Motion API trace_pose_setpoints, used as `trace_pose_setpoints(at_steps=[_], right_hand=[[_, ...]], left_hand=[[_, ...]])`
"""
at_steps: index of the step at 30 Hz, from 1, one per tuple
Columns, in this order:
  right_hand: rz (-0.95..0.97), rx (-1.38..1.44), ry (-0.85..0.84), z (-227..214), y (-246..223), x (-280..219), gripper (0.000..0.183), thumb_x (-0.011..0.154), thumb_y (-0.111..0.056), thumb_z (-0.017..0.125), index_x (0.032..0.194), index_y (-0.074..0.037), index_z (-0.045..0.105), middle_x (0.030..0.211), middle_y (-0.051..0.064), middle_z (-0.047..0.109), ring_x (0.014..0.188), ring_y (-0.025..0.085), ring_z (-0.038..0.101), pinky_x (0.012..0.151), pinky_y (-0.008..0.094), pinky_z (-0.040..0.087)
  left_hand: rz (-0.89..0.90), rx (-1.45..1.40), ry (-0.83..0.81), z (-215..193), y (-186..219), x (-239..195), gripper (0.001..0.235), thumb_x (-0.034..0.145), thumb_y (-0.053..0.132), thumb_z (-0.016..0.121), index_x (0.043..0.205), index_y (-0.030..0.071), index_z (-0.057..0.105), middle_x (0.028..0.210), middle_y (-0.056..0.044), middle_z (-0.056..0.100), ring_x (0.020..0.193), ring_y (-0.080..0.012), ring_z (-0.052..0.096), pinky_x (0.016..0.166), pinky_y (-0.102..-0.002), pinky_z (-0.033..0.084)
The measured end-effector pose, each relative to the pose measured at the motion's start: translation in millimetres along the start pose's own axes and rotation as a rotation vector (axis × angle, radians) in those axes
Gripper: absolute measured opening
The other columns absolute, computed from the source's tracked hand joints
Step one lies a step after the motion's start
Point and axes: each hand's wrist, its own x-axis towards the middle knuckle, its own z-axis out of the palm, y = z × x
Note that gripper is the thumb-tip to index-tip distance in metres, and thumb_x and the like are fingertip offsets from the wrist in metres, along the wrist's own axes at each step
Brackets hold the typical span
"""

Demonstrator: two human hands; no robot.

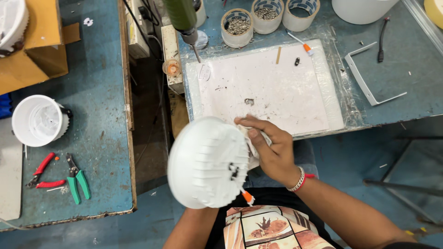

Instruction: The person cleans plastic light fixture components with a cloth, places them on a workspace, and uses a suspended power screwdriver to secure internal electronic components into the base.

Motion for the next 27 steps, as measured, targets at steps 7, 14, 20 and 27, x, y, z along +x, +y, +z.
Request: trace_pose_setpoints(at_steps=[7,14,20,27], right_hand=[[-0.398,-0.426,-0.08,-6,-3,17,0.031,0.092,0.007,0.057,0.12,0.0,0.067,0.124,0.027,0.068,0.12,0.041,0.065,0.103,0.04,0.052],[0.437,-0.167,0.19,-44,42,32,0.019,0.092,0.0,0.062,0.107,-0.003,0.074,0.093,0.008,0.074,0.065,0.015,0.066,0.057,0.031,0.055],[0.023,-0.271,0.38,-101,68,42,0.004,0.097,-0.003,0.072,0.096,0.0,0.074,0.082,0.003,0.071,0.077,0.009,0.061,0.074,0.026,0.049],[0.059,0.069,0.215,-128,42,74,0.054,0.077,0.01,0.064,0.129,-0.003,0.059,0.113,0.0,0.064,0.104,0.01,0.062,0.091,0.022,0.052]], left_hand=[[-0.008,-0.011,-0.132,8,3,-1,0.007,0.104,0.02,0.06,0.103,0.013,0.063,0.16,-0.012,0.036,0.145,-0.0344,0.037,0.116,-0.06,0.034],[-0.153,0.069,-0.205,12,-26,11,0.011,0.103,0.017,0.062,0.092,0.016,0.064,0.173,-0.013,0.025,0.159,-0.0381,0.025,0.124,-0.064,0.025],[-0.172,-0.117,-0.042,13,-21,18,0.032,0.104,0.035,0.053,0.101,0.007,0.069,0.166,-0.022,0.029,0.152,-0.0394,0.031,0.121,-0.063,0.031],[-0.138,-0.017,0.2,2,-6,5,0.053,0.104,0.041,0.044,0.138,0.004,0.059,0.144,-0.025,0.056,0.117,-0.039,0.062,0.098,-0.048,0.055]])
